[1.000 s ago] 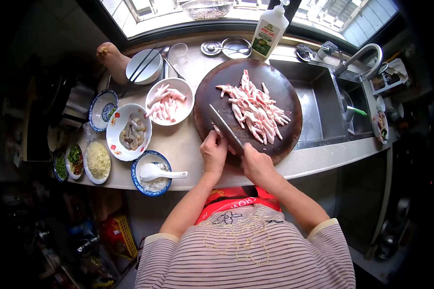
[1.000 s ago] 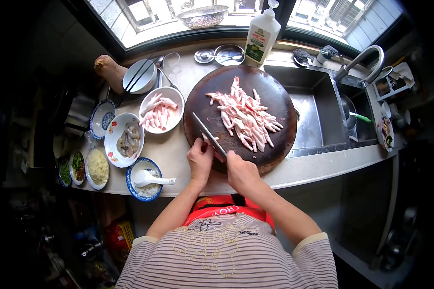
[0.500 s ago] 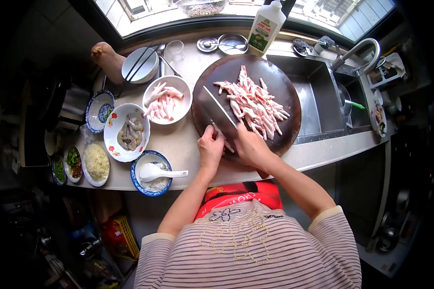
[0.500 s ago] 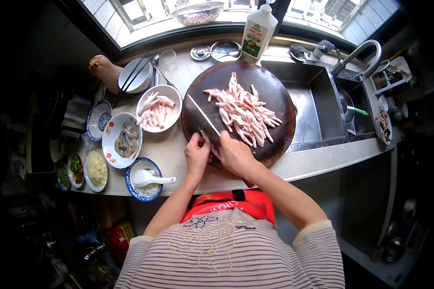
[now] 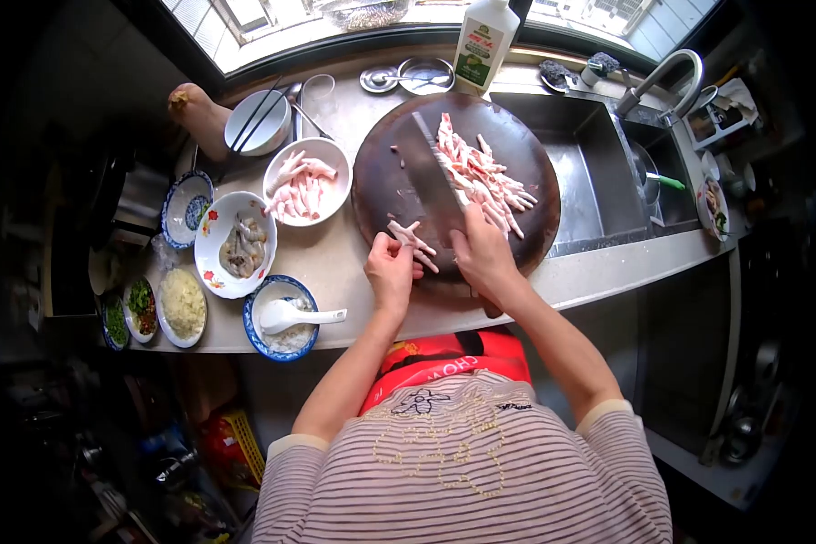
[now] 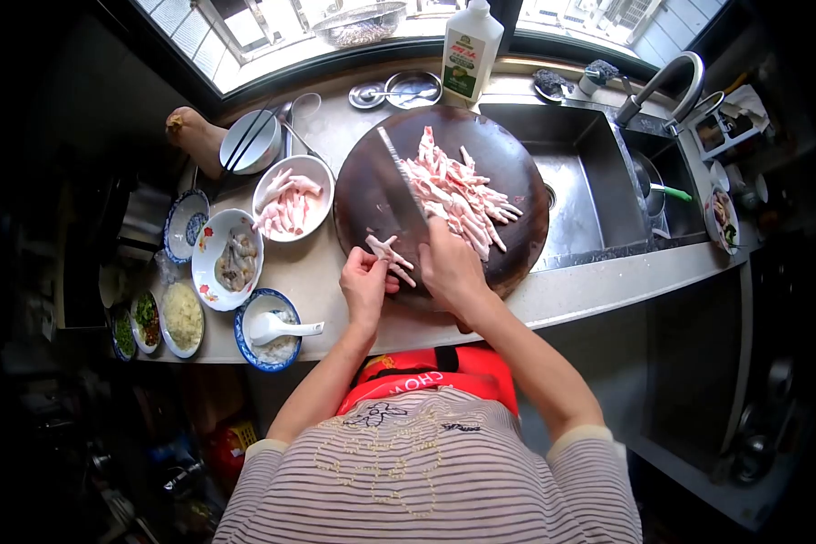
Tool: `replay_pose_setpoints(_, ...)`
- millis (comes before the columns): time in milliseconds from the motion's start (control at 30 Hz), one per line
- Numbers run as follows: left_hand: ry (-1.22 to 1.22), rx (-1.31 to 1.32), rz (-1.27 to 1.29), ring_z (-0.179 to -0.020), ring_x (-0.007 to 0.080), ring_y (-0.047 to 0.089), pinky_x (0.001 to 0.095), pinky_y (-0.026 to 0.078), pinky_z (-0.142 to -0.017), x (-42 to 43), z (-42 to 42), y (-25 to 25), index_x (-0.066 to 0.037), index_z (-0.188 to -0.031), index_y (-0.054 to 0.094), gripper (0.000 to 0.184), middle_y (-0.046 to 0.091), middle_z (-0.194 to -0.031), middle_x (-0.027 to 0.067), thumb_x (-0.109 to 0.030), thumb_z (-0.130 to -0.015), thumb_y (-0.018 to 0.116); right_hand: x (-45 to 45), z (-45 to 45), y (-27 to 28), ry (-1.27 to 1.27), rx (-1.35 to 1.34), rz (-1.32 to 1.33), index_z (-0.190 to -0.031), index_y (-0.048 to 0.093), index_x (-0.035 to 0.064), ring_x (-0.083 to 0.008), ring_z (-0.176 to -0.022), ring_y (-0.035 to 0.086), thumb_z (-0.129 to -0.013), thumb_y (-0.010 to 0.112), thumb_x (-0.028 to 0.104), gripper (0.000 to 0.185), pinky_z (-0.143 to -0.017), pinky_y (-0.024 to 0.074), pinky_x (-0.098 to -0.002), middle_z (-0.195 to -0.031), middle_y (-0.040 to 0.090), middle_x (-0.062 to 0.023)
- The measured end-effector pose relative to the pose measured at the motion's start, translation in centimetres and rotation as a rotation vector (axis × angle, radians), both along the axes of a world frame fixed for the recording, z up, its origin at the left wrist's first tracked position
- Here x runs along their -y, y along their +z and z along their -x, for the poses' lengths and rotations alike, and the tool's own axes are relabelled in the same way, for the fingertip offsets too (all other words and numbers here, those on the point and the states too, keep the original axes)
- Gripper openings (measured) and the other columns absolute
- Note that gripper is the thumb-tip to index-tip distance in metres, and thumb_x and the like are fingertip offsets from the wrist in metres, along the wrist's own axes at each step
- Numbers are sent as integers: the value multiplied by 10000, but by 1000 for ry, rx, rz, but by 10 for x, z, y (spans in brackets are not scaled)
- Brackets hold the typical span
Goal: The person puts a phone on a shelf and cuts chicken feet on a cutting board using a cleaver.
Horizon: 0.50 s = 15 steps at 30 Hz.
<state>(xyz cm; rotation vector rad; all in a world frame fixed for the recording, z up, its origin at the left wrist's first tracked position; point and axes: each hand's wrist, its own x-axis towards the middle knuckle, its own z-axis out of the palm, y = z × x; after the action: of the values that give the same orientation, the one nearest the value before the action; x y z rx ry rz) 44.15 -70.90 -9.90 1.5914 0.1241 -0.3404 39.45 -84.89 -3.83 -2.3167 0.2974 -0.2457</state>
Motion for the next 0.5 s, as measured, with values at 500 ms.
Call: replay_pose_setpoints(500, 115, -63, 17, -458, 118, 575, 247, 458, -382, 7, 30, 2, -35, -714, 472, 162, 564, -634, 42, -37, -831, 584, -24, 22, 30, -111, 12, 32, -956, 394, -12, -506, -770, 555, -829, 512, 69, 191, -685, 415, -574, -757, 569, -318)
